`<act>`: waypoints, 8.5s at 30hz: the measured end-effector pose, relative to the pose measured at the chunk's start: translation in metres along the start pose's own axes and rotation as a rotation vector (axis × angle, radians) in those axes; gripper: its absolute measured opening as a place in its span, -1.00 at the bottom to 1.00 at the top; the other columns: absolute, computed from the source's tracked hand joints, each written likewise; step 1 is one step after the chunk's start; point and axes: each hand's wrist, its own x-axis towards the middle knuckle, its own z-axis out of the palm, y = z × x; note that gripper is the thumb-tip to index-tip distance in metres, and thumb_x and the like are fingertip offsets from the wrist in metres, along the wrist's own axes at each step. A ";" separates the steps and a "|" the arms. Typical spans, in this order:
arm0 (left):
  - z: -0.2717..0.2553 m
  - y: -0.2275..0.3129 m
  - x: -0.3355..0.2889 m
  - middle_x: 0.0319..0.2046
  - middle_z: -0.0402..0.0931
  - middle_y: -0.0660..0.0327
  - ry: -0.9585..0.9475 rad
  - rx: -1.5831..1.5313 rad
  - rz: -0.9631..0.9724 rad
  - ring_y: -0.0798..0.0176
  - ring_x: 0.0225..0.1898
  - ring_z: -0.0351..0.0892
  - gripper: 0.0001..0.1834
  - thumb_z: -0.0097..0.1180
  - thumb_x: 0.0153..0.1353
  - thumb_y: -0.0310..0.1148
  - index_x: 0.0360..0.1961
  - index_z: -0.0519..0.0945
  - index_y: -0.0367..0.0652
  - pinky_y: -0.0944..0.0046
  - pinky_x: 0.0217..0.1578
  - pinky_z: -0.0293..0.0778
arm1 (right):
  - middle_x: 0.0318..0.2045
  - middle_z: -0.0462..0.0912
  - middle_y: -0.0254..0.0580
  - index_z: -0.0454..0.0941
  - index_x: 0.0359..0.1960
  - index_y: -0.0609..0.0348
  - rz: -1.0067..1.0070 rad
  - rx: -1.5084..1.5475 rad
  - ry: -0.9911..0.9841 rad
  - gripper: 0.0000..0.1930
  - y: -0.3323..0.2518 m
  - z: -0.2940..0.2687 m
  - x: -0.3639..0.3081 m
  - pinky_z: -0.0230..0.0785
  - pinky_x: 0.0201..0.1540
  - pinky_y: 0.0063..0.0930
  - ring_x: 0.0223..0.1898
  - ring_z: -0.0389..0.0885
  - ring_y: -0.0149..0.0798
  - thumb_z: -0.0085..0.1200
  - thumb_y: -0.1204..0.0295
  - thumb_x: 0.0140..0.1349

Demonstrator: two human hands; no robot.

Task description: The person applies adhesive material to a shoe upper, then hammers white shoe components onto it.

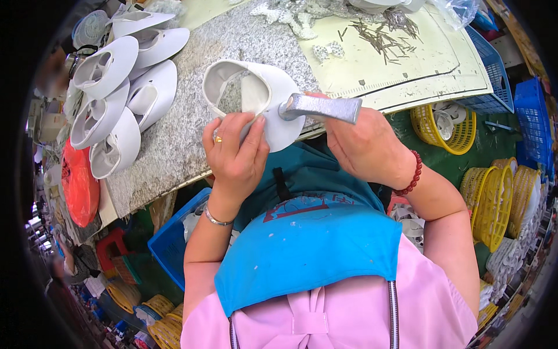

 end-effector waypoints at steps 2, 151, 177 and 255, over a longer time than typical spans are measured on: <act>-0.001 -0.001 0.002 -0.17 0.53 0.16 -0.015 0.015 0.007 0.10 -0.11 0.56 -0.63 0.25 -0.05 -0.52 -0.12 0.64 -0.20 0.02 0.13 0.19 | -0.28 0.59 0.09 0.38 0.18 0.35 0.013 -0.008 -0.030 -0.49 0.001 -0.002 0.002 0.47 -0.28 -0.15 -0.34 0.58 0.13 -0.04 0.67 0.11; 0.120 -0.048 0.329 -0.26 0.68 0.10 -0.113 -0.037 0.275 0.15 -0.24 0.65 -0.77 0.15 0.17 -0.33 -0.17 0.68 -0.12 0.18 0.04 0.40 | -0.03 0.52 -0.24 0.50 0.05 0.05 -0.064 -0.567 0.383 -0.53 0.158 -0.057 0.069 0.33 0.01 -0.24 -0.06 0.52 -0.16 0.25 0.42 0.03; -0.026 -0.061 0.107 0.11 0.43 0.05 -0.080 0.010 -0.172 -0.03 0.07 0.47 -0.56 0.16 0.02 -0.49 0.00 0.59 -0.20 0.09 0.11 0.34 | -0.36 0.58 -0.21 0.62 -0.27 0.14 0.208 -0.512 0.285 -0.82 0.163 -0.024 0.002 0.40 -0.18 -0.21 -0.28 0.58 -0.11 0.16 0.33 0.18; 0.025 0.047 0.084 -0.31 0.59 0.18 -0.108 -1.297 -0.711 0.38 -0.35 0.60 -0.70 0.15 0.29 -0.48 0.03 0.57 -0.37 0.39 -0.35 0.55 | -0.40 0.62 -0.19 0.51 -0.18 0.34 0.393 1.216 0.511 -0.86 0.030 -0.001 0.024 0.48 -0.59 -0.62 -0.46 0.62 -0.43 0.10 0.50 0.32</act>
